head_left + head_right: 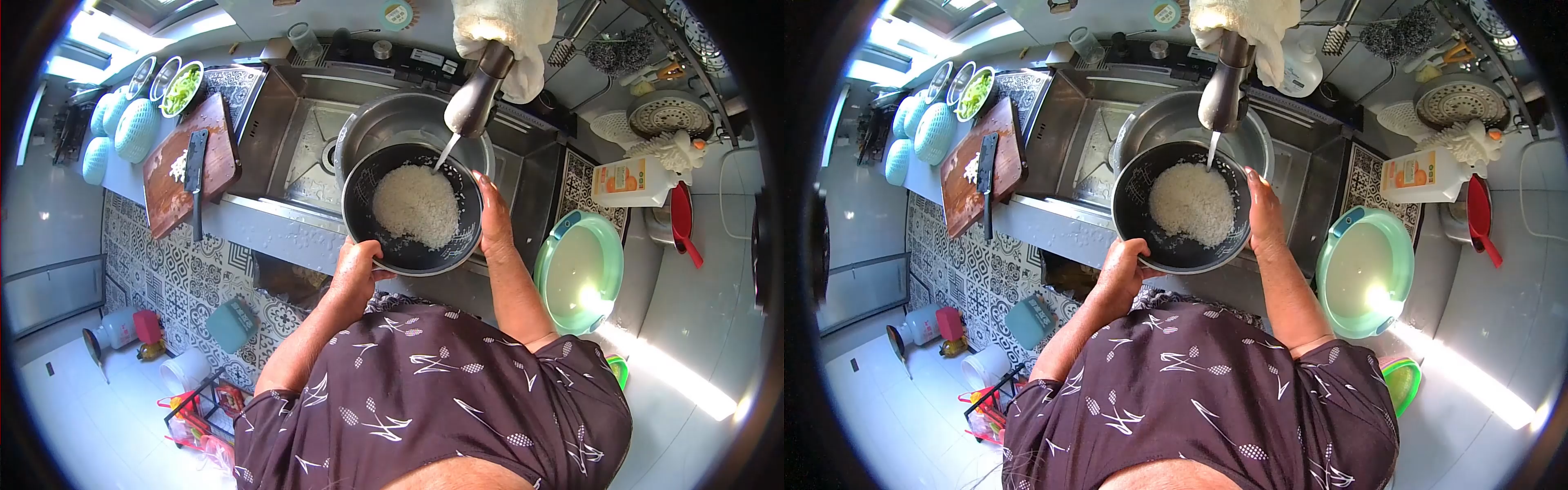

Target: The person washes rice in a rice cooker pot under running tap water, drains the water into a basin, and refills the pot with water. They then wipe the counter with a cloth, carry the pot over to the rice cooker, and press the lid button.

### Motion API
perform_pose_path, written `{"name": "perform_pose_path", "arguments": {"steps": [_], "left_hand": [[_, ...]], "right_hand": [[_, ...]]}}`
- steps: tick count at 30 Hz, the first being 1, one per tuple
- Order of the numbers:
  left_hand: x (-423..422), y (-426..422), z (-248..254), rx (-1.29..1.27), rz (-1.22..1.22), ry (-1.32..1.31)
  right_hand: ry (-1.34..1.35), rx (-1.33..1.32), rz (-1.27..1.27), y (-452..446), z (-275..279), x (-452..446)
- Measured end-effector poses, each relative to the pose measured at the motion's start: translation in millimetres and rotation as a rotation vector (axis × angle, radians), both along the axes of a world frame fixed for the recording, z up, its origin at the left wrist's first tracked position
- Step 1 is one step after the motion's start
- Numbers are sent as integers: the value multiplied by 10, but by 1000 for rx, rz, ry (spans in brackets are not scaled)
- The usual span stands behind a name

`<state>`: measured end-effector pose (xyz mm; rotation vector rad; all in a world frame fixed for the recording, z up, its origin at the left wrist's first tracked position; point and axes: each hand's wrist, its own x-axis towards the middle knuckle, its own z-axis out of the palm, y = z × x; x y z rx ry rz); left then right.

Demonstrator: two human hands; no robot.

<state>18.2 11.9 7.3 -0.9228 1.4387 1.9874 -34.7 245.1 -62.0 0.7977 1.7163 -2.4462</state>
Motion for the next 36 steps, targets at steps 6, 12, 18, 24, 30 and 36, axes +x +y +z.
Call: {"name": "perform_pose_path", "arguments": {"steps": [6,12,18,24,30,36], "left_hand": [[-15,4,-5,-2,-7,-14],[-10,7,41,-9,-15,-18],[-26,22,87,1,-10,-22],[-7,4,13,11,-6,-15],[-3,3,-41,-3,2,-15],[2,4,-41,1,13,-19]], "right_hand": [[-22,135,41,5,-37,14],[-6,211,29,-29,15,51],[-6,103,29,-17,-46,149],[-113,-115,95,-55,179,341],[-275,-186,193,-96,379,546],[-334,-216,214,-25,114,621]]}}
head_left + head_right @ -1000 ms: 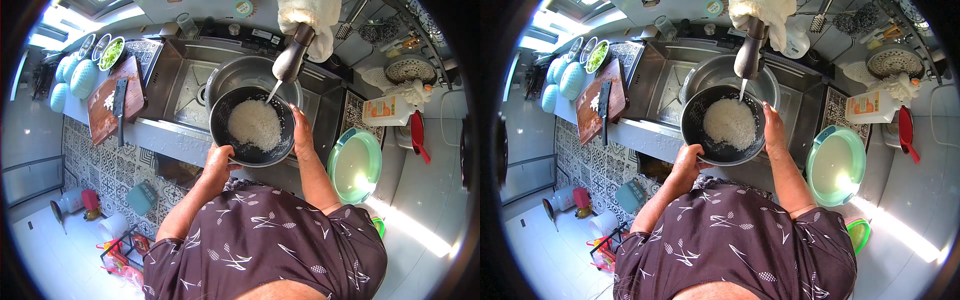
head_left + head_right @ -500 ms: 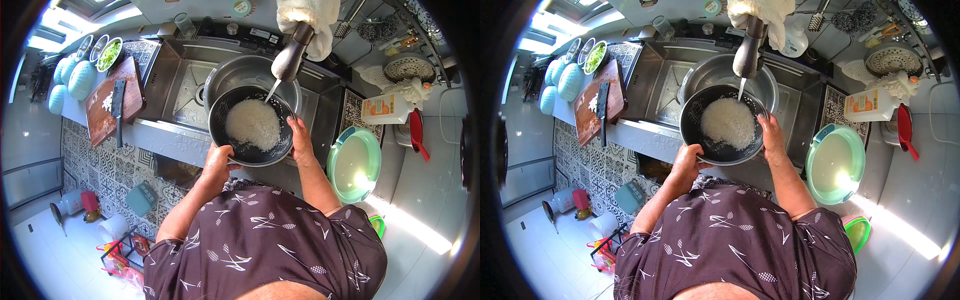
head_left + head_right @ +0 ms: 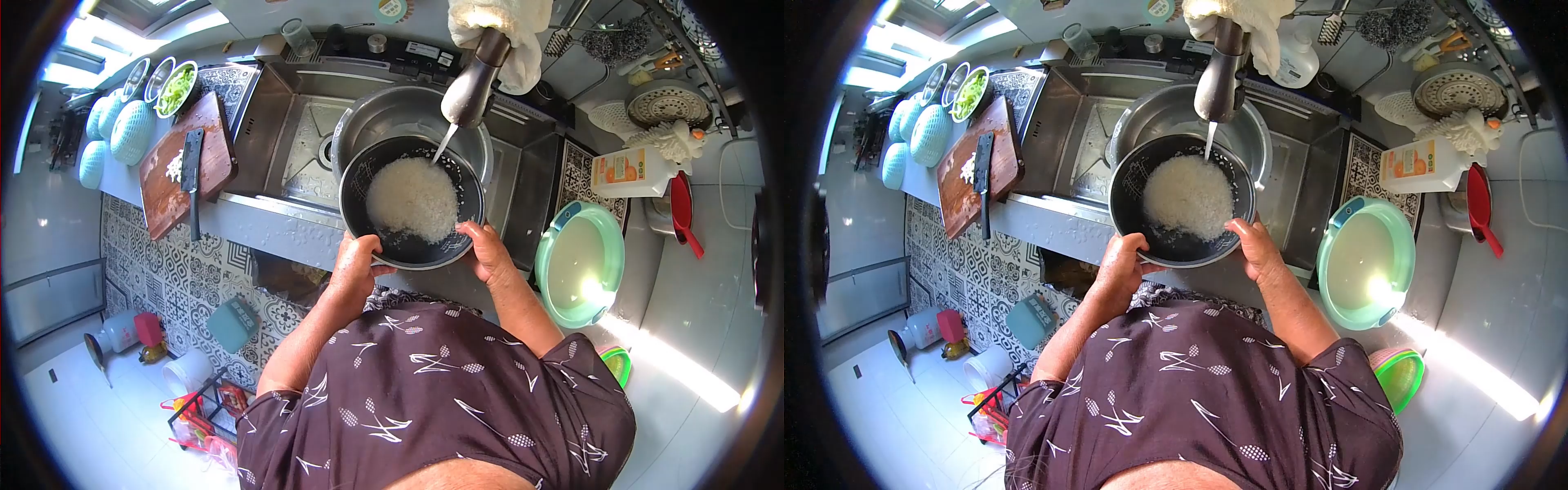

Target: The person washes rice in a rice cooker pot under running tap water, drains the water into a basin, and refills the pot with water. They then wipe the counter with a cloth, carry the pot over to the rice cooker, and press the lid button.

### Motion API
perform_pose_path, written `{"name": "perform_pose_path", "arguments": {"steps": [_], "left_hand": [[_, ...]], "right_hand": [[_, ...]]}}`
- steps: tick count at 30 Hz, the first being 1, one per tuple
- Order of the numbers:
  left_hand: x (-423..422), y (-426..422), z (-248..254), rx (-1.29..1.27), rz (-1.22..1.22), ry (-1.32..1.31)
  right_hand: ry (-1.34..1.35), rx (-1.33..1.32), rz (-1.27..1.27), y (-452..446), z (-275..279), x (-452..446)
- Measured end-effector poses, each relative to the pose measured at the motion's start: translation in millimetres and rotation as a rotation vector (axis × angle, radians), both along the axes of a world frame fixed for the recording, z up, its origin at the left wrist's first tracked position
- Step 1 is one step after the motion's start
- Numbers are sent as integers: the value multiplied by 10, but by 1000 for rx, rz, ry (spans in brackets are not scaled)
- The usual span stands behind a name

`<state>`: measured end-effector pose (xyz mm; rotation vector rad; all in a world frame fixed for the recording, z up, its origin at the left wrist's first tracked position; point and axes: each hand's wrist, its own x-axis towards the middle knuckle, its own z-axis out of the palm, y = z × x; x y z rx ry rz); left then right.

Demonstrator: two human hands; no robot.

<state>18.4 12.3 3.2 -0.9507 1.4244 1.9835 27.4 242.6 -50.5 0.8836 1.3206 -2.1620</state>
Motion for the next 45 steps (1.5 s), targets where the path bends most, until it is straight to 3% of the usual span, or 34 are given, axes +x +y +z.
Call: {"name": "perform_pose_path", "arguments": {"steps": [45], "left_hand": [[55,-37,-57,86,6,52]], "right_hand": [[25,67,17,-17,35,7]]}}
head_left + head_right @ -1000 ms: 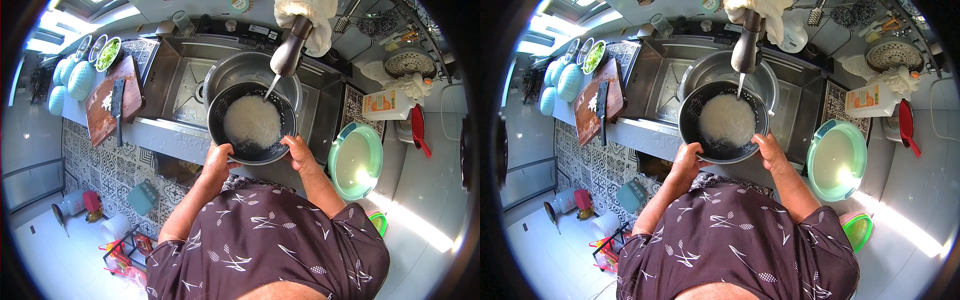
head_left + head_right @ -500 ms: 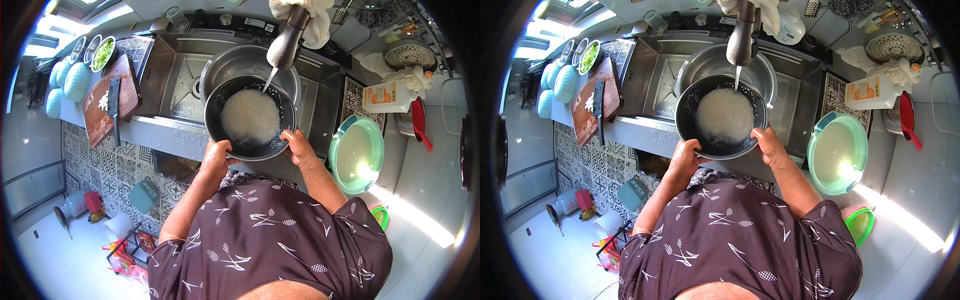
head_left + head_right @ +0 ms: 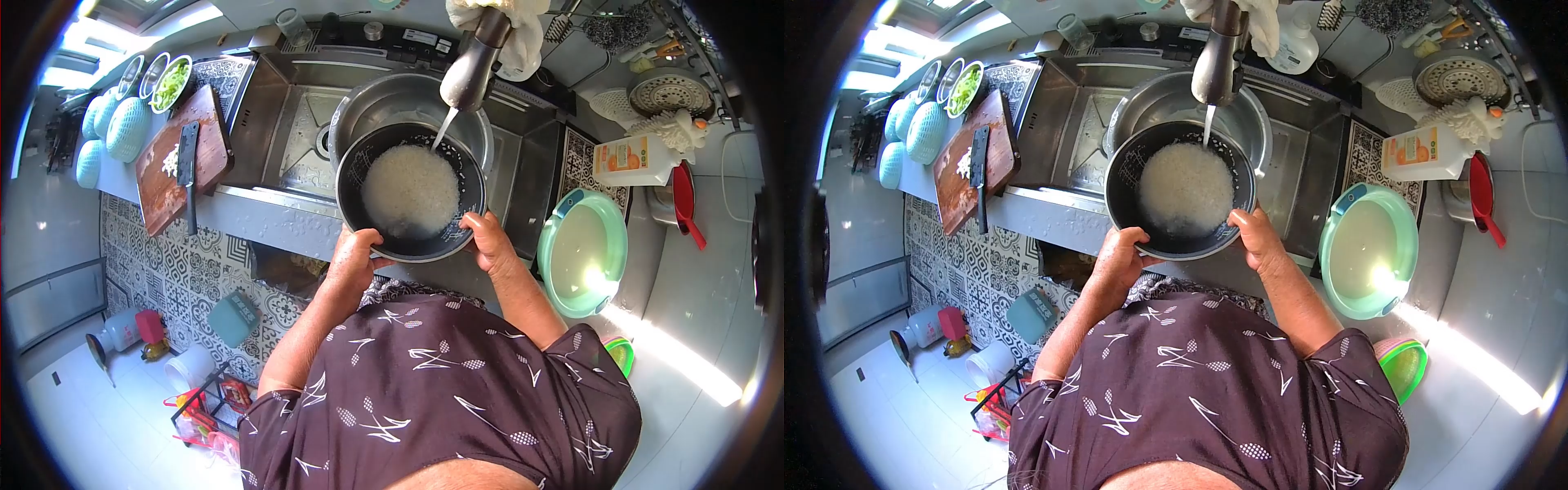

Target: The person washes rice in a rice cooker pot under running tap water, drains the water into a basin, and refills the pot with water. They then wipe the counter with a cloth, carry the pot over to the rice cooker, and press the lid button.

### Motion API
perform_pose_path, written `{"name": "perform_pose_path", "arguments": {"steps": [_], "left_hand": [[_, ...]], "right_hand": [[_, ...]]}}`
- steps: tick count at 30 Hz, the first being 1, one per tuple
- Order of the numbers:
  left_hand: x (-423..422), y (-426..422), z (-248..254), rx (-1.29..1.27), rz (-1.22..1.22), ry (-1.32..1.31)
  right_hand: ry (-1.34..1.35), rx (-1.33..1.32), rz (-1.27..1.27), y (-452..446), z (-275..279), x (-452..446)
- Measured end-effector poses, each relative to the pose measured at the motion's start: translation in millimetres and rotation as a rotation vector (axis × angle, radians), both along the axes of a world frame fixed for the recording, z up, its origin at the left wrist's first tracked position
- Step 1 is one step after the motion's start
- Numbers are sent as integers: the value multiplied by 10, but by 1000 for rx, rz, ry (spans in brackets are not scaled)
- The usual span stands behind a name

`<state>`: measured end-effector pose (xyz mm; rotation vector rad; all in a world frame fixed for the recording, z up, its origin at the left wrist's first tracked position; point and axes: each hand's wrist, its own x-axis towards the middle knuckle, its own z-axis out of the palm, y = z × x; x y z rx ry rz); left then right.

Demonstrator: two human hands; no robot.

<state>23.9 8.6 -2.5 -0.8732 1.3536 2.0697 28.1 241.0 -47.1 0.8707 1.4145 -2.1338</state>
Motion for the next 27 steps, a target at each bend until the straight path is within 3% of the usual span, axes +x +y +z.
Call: {"name": "perform_pose_path", "arguments": {"steps": [13,18,21,24,27], "left_hand": [[-16,39,217,-26,-12,53],[-5,16,82,-22,-27,26],[-12,26,232,-59,-32,27],[-14,25,262,-23,-11,7],[-4,11,250,-59,-50,20]], "right_hand": [[92,60,78,11,164,-34],[33,87,155,230,195,-262],[116,126,-147,296,219,-516],[310,42,-112,536,-119,-831],[244,81,-79,455,30,-1258]]}}
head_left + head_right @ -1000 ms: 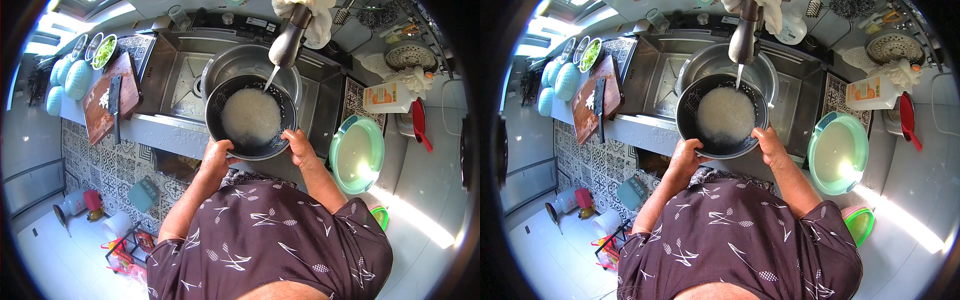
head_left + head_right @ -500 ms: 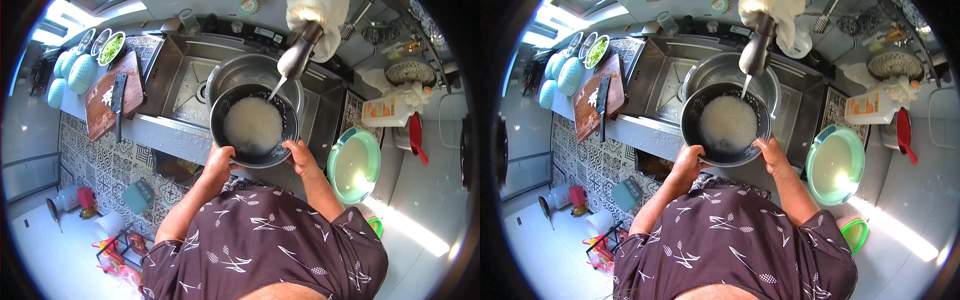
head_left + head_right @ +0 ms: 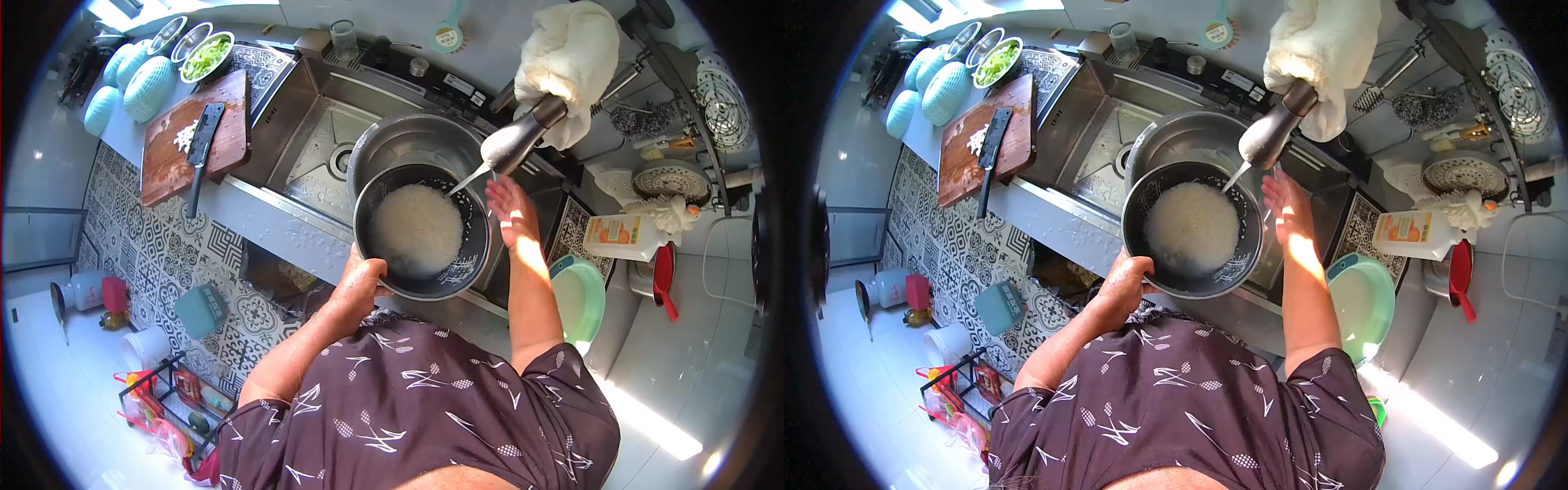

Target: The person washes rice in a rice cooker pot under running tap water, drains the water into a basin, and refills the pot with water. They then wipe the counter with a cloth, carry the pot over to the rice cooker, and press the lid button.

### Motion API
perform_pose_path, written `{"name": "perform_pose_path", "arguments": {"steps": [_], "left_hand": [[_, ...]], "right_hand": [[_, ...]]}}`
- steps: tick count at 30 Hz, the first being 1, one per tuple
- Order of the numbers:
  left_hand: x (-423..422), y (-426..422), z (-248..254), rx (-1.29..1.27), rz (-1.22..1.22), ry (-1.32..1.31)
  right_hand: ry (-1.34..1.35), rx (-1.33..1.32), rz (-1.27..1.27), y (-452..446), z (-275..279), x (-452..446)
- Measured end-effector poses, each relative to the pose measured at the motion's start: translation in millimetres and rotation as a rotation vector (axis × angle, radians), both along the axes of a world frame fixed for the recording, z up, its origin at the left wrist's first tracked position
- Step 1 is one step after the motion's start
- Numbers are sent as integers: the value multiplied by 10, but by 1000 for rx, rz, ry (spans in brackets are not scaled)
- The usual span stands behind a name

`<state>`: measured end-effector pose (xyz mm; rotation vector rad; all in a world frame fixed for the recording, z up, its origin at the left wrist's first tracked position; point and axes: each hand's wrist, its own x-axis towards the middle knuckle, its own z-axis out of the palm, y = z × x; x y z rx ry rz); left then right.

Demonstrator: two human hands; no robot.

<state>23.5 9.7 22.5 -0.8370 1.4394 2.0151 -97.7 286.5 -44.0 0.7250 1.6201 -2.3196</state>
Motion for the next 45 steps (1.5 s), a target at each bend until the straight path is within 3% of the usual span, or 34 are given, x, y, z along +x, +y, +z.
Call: {"name": "perform_pose_path", "arguments": {"steps": [3,5,7,8,11,15,18,32,45], "left_hand": [[4,19,-2,-35,26,-6],[12,13,-34,-34,31,18],[20,3,-33,-43,8,-2],[15,0,-23,-52,-11,1],[5,15,27,-35,17,-11],[-22,43,158,-71,29,-42],[-10,33,117,-58,41,-20],[15,14,17,2,60,7],[8,39,81,7,86,-9]], "right_hand": [[-13,-53,31,-15,-124,-421],[135,39,224,-162,-34,-531],[168,-9,303,-84,-519,-830],[-11,-239,178,-128,-498,-969],[-152,-397,166,-123,-583,-1231],[-44,-409,184,-90,-964,-1584],[-93,-443,124,-287,-710,-1556],[-201,-641,-198,-695,-481,-1663],[-226,-682,-131,-612,-571,-1714]]}}
